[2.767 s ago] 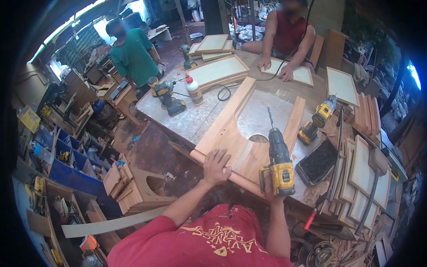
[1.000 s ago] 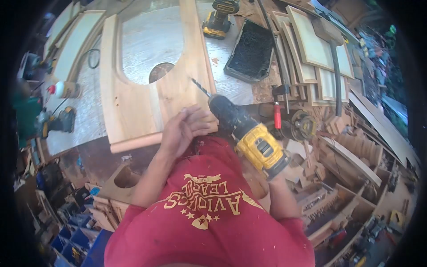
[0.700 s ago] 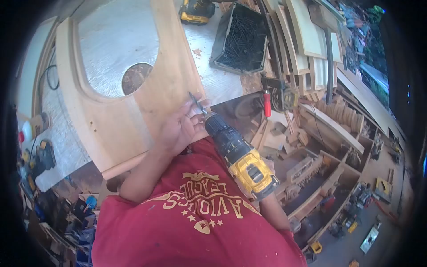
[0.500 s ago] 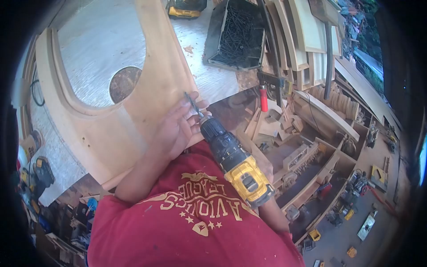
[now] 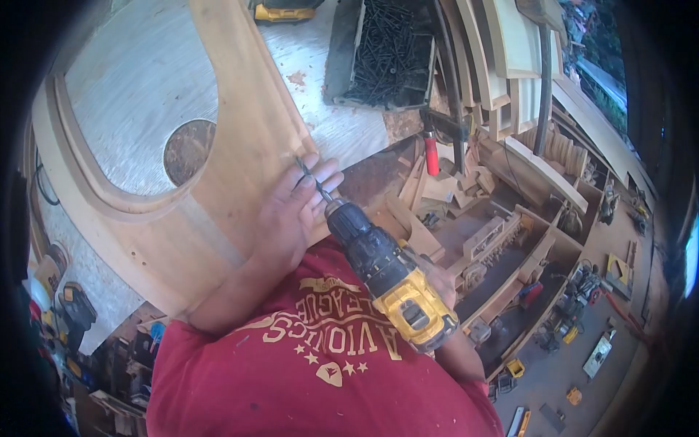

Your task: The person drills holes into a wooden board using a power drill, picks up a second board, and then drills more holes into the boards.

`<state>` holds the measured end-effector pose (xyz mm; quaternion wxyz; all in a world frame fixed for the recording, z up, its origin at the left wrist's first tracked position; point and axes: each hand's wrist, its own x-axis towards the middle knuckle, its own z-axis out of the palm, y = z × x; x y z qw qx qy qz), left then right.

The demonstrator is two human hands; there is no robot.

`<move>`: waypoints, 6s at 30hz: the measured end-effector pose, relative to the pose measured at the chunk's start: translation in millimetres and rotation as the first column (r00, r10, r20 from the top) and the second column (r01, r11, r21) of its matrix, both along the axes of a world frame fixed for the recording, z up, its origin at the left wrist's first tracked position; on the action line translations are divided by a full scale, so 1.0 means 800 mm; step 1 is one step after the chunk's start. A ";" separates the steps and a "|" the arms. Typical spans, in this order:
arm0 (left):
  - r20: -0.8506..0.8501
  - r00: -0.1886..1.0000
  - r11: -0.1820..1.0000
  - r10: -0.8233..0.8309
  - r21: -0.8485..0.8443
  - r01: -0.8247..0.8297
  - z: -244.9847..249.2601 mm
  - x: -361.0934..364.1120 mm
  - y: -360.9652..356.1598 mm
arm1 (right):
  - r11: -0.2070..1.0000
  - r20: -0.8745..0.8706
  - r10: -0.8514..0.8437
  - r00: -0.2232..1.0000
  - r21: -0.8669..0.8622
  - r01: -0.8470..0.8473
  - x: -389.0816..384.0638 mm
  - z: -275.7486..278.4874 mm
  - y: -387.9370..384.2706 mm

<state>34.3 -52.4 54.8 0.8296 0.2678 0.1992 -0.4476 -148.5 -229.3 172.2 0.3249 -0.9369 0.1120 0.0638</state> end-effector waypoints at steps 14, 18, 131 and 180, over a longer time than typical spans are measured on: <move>-0.004 0.999 0.997 0.046 -0.065 -0.046 -0.009 -0.004 0.002 | 0.986 -0.170 0.159 0.973 -0.011 -0.163 0.066 0.051 0.000; 0.015 0.999 0.998 0.032 -0.063 -0.031 -0.012 -0.004 0.002 | 0.988 -0.204 0.144 0.968 -0.024 -0.152 0.067 0.055 -0.004; 0.971 0.094 0.853 0.221 -0.145 -0.502 0.160 0.077 -0.033 | 0.918 -0.490 0.396 0.776 0.208 -0.337 0.253 0.124 0.006; -0.086 0.996 0.999 0.021 -0.026 -0.024 -0.014 0.015 -0.010 | 0.962 0.003 0.203 0.979 0.183 -0.201 0.079 0.048 -0.066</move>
